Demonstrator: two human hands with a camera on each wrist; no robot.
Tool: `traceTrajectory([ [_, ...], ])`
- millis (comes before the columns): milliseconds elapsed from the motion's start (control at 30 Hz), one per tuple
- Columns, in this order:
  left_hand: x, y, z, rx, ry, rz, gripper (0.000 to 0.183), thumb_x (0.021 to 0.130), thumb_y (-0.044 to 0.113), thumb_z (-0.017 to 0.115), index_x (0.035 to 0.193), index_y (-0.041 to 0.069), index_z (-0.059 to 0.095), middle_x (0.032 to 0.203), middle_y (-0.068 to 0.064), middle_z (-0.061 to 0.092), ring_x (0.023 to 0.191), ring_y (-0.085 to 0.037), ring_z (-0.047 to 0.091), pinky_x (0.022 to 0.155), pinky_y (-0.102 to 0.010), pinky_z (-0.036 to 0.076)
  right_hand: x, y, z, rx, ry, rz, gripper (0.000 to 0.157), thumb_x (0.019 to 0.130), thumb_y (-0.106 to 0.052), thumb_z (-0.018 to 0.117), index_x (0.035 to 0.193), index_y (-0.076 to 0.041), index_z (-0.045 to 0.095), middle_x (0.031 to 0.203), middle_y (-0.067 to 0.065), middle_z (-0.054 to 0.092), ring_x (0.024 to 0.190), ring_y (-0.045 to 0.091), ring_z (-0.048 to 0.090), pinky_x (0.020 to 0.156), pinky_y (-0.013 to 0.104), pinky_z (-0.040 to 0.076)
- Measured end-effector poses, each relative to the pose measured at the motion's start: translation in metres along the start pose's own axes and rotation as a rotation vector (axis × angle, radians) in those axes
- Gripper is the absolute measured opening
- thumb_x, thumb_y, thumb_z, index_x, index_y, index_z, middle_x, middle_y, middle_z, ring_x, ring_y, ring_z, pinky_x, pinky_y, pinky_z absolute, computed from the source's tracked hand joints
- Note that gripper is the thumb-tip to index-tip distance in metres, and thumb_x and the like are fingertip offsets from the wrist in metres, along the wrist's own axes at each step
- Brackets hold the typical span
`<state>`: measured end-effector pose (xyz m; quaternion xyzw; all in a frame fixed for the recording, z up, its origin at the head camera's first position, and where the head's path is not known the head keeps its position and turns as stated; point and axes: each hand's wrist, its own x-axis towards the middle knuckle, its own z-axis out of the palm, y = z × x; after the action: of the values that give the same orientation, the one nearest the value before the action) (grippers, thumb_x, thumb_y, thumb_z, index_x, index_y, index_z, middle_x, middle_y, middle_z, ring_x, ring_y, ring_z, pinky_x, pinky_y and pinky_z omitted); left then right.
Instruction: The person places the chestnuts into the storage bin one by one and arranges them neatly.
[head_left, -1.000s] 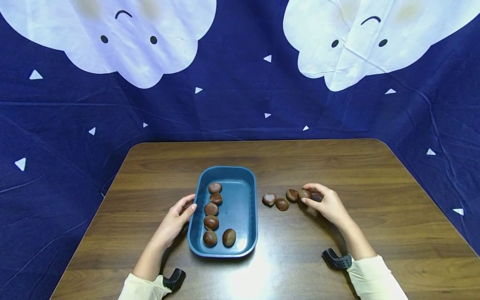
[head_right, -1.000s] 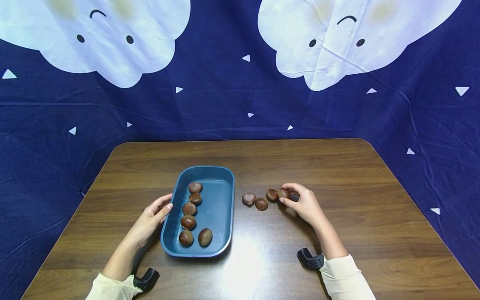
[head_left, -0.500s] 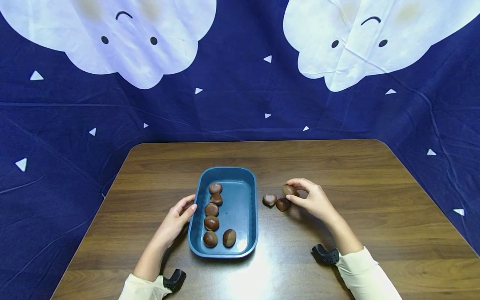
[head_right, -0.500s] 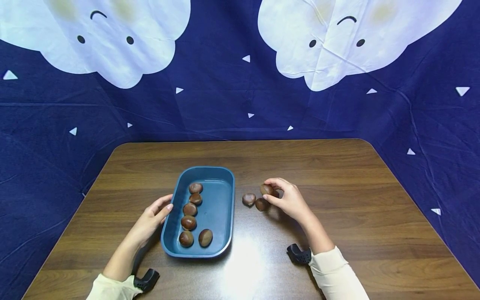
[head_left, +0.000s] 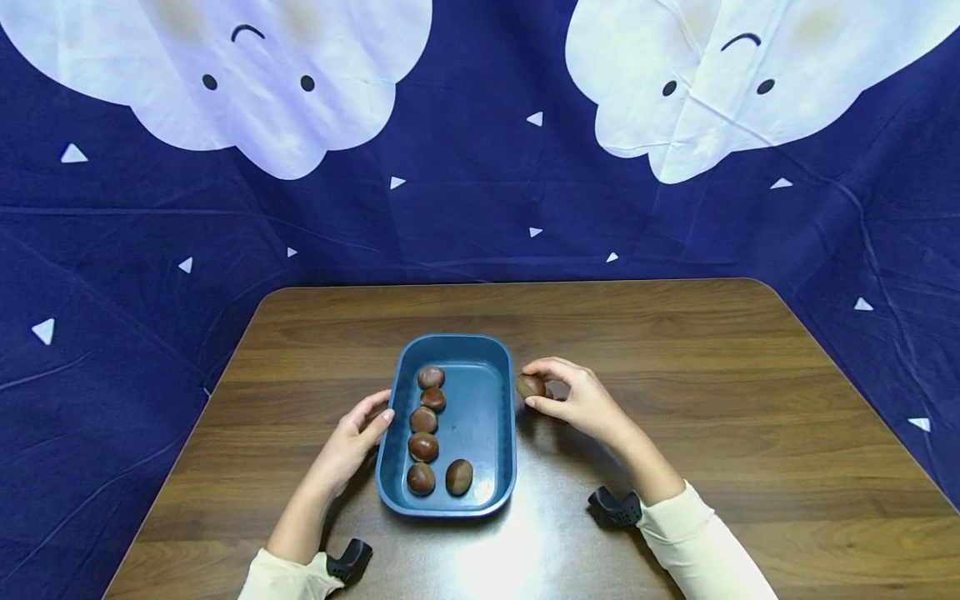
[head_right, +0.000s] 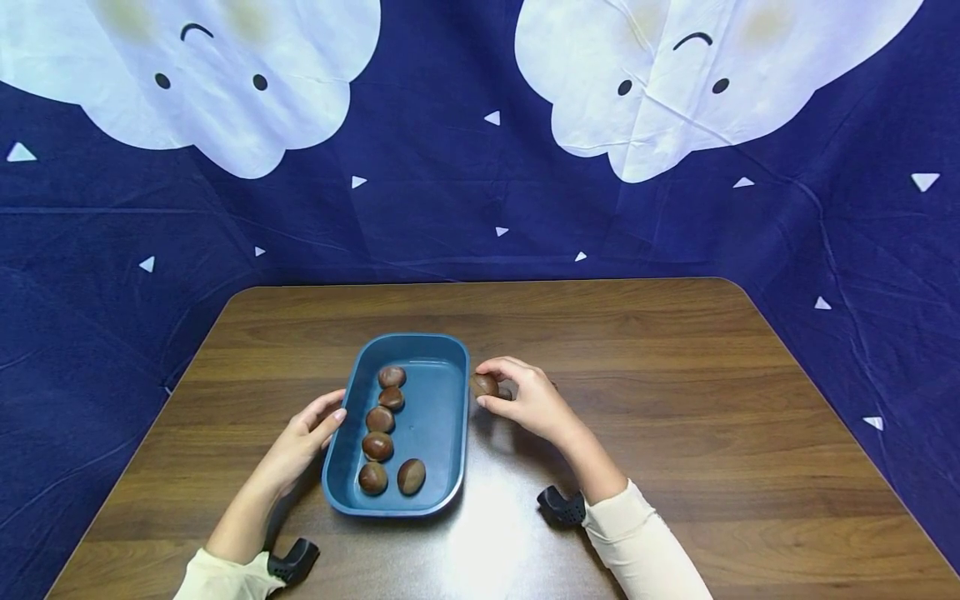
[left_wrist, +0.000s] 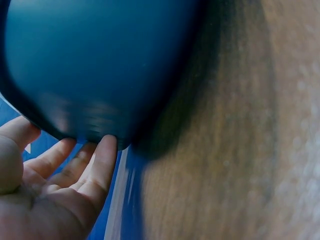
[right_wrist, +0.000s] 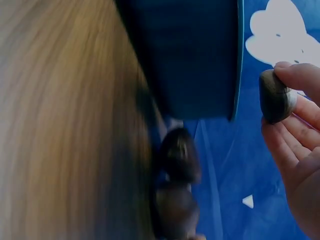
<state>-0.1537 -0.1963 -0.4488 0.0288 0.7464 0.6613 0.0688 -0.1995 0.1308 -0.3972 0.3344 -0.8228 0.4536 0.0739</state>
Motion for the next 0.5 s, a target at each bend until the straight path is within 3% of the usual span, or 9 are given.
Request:
traceTrajectory([
  [167,-0.001,-0.001,0.0,0.0,0.0,0.008,0.042,0.094,0.014,0.048,0.131,-0.003,0.037,0.122,-0.026,0.047,0.107,-0.033,0.048,0.078,-0.029,0.046,0.007,0.013,0.019,0.03,-0.047,-0.009,0.036,0.073,-0.008,0.074,0.106,-0.005,0.062,0.105,0.004,0.061,0.093,0.017,0.056,0.081,0.035,0.045],
  [500,0.0,0.0,0.0,0.003,-0.003,0.005,0.042,0.094,0.014,0.048,0.131,-0.003,0.038,0.122,-0.026,0.047,0.107,-0.033,0.048,0.08,-0.033,0.046,0.021,0.004,0.048,0.024,-0.196,-0.11,0.033,0.078,-0.017,0.071,0.108,-0.008,0.06,0.103,-0.002,0.059,0.093,0.01,0.053,0.08,0.032,0.045],
])
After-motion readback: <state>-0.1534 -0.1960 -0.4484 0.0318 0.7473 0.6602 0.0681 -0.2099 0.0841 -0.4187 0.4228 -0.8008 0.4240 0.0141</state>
